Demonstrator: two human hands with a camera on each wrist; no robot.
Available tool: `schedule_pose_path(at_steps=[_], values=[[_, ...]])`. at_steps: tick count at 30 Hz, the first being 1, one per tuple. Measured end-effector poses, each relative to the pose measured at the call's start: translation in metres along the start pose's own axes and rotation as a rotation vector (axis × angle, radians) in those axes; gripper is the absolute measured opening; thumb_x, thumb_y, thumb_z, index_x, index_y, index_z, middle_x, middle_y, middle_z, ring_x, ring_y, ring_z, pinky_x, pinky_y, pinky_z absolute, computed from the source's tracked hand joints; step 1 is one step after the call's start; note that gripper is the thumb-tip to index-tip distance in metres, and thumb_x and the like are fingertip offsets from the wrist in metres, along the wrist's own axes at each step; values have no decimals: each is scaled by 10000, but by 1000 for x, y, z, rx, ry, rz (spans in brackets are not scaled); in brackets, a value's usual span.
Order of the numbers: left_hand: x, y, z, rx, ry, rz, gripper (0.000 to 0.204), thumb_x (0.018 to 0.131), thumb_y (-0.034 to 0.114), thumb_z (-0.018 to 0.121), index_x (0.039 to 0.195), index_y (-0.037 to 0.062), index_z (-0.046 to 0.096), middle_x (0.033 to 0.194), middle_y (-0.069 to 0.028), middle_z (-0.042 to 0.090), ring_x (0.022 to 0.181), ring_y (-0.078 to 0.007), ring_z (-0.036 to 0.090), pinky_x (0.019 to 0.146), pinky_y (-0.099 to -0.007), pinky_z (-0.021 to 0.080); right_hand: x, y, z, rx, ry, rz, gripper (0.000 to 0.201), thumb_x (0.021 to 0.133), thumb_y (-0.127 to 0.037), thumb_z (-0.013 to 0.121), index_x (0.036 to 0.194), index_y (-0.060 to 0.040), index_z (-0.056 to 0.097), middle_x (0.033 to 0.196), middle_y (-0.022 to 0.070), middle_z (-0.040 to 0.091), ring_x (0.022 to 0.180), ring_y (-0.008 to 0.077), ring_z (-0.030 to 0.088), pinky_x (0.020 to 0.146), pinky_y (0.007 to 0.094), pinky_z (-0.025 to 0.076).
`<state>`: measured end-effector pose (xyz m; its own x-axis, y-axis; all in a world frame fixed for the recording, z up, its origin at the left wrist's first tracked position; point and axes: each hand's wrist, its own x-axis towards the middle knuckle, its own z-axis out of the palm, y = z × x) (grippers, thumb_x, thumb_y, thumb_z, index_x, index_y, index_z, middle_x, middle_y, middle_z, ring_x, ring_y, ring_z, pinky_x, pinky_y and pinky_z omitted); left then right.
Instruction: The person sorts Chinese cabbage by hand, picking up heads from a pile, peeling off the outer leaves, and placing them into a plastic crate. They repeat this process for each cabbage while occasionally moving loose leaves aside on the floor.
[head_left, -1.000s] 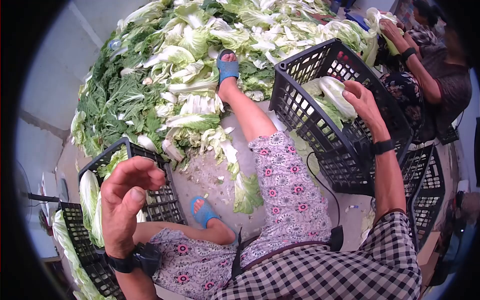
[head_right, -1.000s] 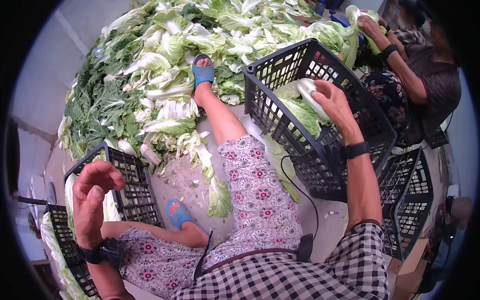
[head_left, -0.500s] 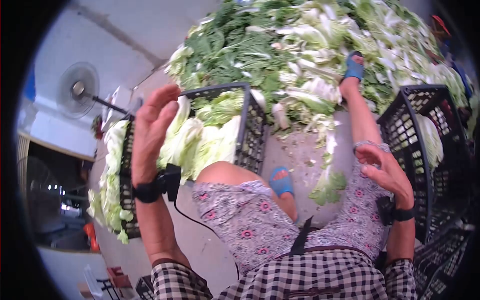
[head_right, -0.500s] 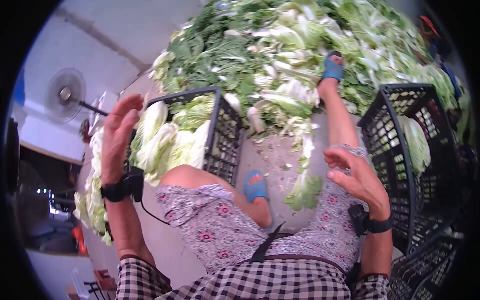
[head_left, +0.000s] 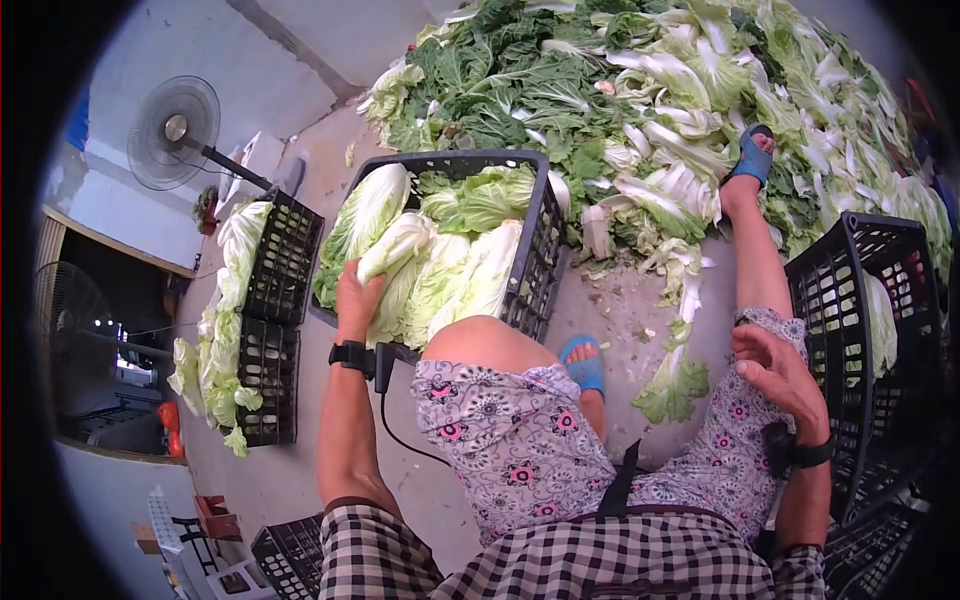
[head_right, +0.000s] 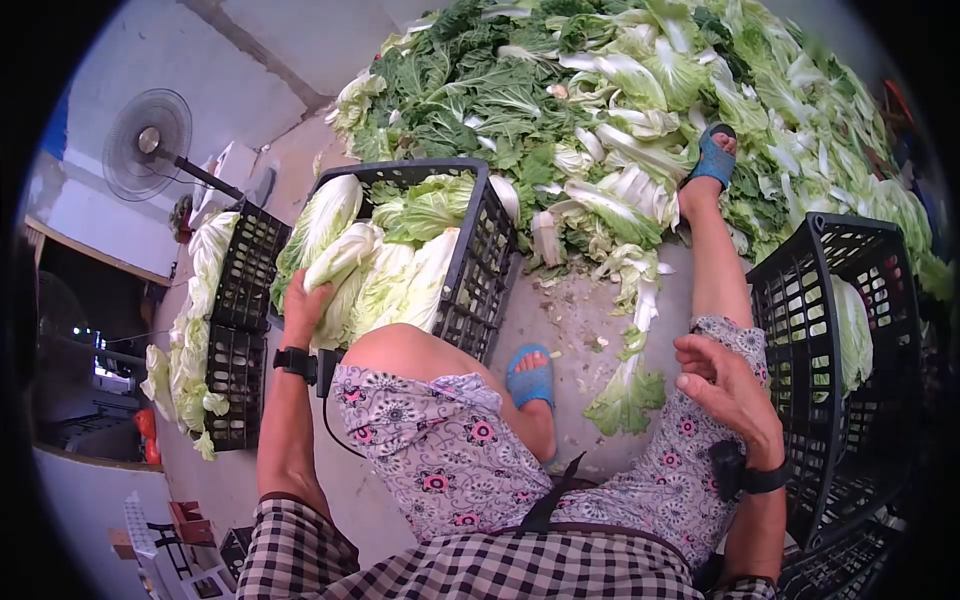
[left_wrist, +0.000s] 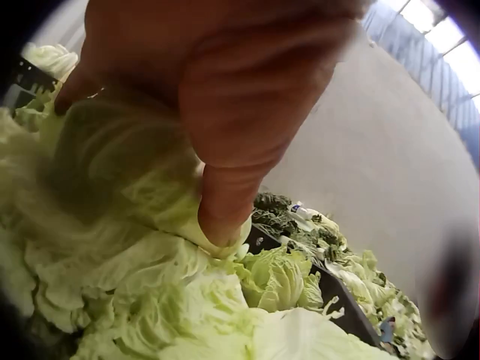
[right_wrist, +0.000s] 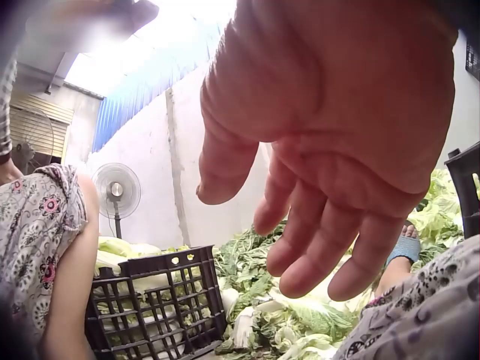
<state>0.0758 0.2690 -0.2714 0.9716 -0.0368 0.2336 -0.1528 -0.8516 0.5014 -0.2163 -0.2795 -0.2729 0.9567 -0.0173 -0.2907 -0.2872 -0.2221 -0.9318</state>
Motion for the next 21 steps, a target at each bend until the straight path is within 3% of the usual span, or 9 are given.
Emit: schedule_pose_path(at_steps=[2,5,9,12,15,17,19,21], values=[[6,12,-7,-123,123,21,295,741,92,675,1014,4,609,840,-63,652,773,-124,574,722,-272,467,1,0,2,-9,-18,-7,618,805,-379,673,1223,42,502,1091,146,590,1006,213,560,909,338,445],[10,39,-24,-667,200,-139,286,806,102,663,1071,20,589,926,-38,620,831,-111,568,729,-261,469,3,0,2,0,-22,-27,611,807,-364,680,1228,41,500,1096,151,588,1008,216,559,918,344,442],[0,125,-48,-1231,-47,-163,416,885,189,622,1235,13,481,1115,-85,594,963,-195,609,846,-328,512,3,-5,4,48,-6,-42,649,806,-343,682,1284,28,450,1146,158,570,1037,222,551,937,352,435],[-11,178,-52,-1283,-250,-155,421,912,186,577,1271,5,448,1150,-101,587,1013,-213,606,872,-350,512,2,-19,10,111,10,-105,702,803,-305,680,1350,8,372,1232,171,525,1099,234,527,950,358,428],[-43,253,-62,-1064,-496,-2,560,865,262,633,1295,-30,425,1174,-110,581,1017,-199,604,891,-329,494,5,-49,20,156,14,-144,820,755,-240,691,1421,-28,260,1345,155,444,1184,235,484,1006,359,373],[-72,305,-65,-965,-649,105,688,786,323,711,1295,-43,427,1171,-107,584,1020,-193,600,895,-315,483,8,-66,33,178,43,-304,842,741,-195,733,1422,-44,262,1366,191,416,1217,279,458,987,386,401],[-90,334,-55,-946,-871,155,746,736,343,755,1289,-44,437,1161,-98,592,1032,-182,589,903,-307,468,6,-83,49,355,30,-481,893,705,-184,775,1426,-64,262,1386,171,397,1241,261,438,1002,385,390],[-102,353,-44,-819,-1082,178,722,716,342,781,1248,-36,475,1113,-68,600,1018,-144,561,902,-268,427,1,-93,55,241,37,-736,868,697,-177,798,1408,-77,312,1349,135,457,1209,232,475,1003,358,393]])
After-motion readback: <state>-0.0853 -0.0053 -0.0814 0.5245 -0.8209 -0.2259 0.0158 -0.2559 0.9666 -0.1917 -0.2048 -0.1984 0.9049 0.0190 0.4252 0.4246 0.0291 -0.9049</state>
